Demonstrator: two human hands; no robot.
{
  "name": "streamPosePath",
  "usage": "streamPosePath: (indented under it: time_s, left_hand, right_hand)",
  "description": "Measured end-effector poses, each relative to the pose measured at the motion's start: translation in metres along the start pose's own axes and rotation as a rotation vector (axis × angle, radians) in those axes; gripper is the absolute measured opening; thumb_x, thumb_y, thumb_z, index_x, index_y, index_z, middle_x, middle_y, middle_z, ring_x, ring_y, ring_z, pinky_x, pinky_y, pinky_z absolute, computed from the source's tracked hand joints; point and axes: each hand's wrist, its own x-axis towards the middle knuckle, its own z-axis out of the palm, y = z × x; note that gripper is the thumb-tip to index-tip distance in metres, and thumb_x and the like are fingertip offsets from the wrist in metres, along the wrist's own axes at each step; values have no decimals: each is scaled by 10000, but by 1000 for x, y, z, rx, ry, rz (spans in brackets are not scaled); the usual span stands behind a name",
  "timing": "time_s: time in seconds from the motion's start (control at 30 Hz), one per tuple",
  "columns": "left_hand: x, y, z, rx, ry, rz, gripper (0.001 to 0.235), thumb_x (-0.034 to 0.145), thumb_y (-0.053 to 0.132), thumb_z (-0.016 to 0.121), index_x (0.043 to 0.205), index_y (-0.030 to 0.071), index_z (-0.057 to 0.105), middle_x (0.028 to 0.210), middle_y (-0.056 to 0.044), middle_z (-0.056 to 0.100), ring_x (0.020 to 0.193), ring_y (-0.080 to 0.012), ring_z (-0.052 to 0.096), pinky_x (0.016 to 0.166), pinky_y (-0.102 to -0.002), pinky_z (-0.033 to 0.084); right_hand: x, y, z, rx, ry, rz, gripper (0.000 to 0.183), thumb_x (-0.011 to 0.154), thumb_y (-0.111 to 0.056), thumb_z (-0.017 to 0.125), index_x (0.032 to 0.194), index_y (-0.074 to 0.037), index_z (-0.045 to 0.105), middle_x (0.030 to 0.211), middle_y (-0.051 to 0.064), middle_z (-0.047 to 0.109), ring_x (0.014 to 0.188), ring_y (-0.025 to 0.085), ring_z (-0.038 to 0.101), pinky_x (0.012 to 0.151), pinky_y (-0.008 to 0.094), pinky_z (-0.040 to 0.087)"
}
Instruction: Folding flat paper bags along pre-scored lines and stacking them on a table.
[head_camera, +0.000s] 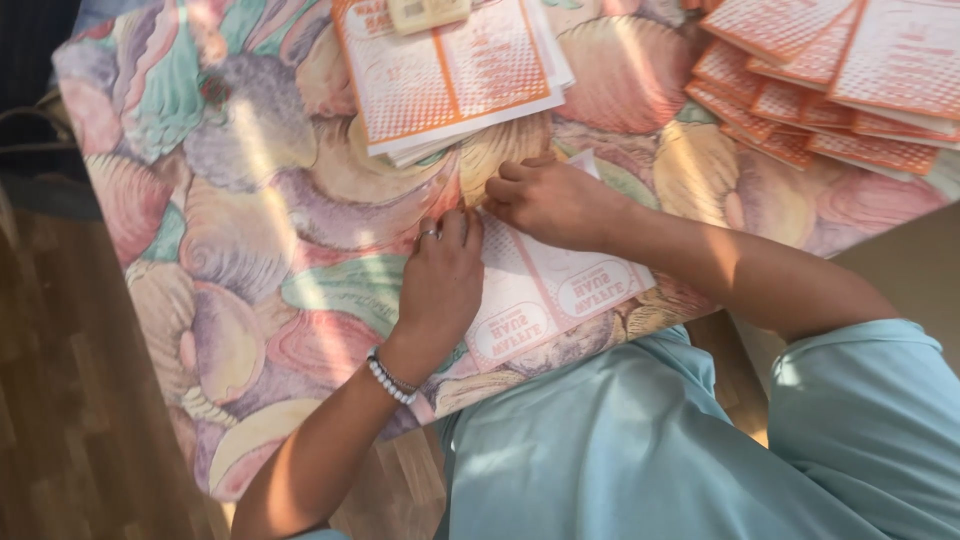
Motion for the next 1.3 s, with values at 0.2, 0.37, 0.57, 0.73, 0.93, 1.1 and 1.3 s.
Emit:
streamPosePath:
  time_s: [0.2,0.37,0.57,0.73,0.93,1.1,1.3]
  left_hand:
    - [-1,4,-1,36,14,-10,438,931,218,570,1324,25,589,1094,-120,561,997,-256,608,842,-363,587]
    - [5,2,-12,-34,-49,-6,485,906,197,595,1363,36,574,987,-86,547,924,-264,634,765,-374,601]
    - [9,1,-19,-52,-107,6,536,888,173,603,1411,63,571,938,-78,538,892,-280,645,727,-376,612]
    - [7,3,-17,-25,-92,13,514,905,154,566,1410,60,567,986,-89,545,947,-282,628,788,-400,606]
    - [7,6,-14,-3,-113,12,484,935,110,520,1414,49,554,1175,-131,582,1080,-282,611,884,-420,586]
    - [6,5,-10,-3,-123,13,496,911,112,522,1403,55,544,1168,-108,566,1013,-254,624,857,-426,603]
    - [8,8,-18,-19,-149,-17,500,918,102,525,1414,38,540,1243,-141,571,1062,-282,625,899,-464,603]
  right_hand:
    - [-6,6,0,20,42,-9,185,970,-72,573,793,-106,617,842,-4,487,812,191,539,688,323,464]
    - [-11,11,-5,6,30,6,172,949,-71,582,787,-120,615,837,-12,491,811,183,544,674,305,462]
    - [-12,12,-9,-15,22,20,160,946,-75,588,804,-130,636,832,-21,499,818,174,556,683,297,474]
    - [-13,12,-13,-13,27,20,132,947,-80,601,836,-126,654,837,-18,515,819,177,570,704,299,483]
    - [-25,14,-8,19,76,-5,121,993,-85,590,921,-72,686,869,29,548,842,211,589,747,333,498]
    - [-33,22,-18,-25,41,24,84,985,-87,620,953,-97,697,877,7,573,869,181,610,761,299,502]
    - [-41,24,-20,-25,39,41,116,1009,-96,605,912,-104,668,850,2,536,845,184,596,733,297,501]
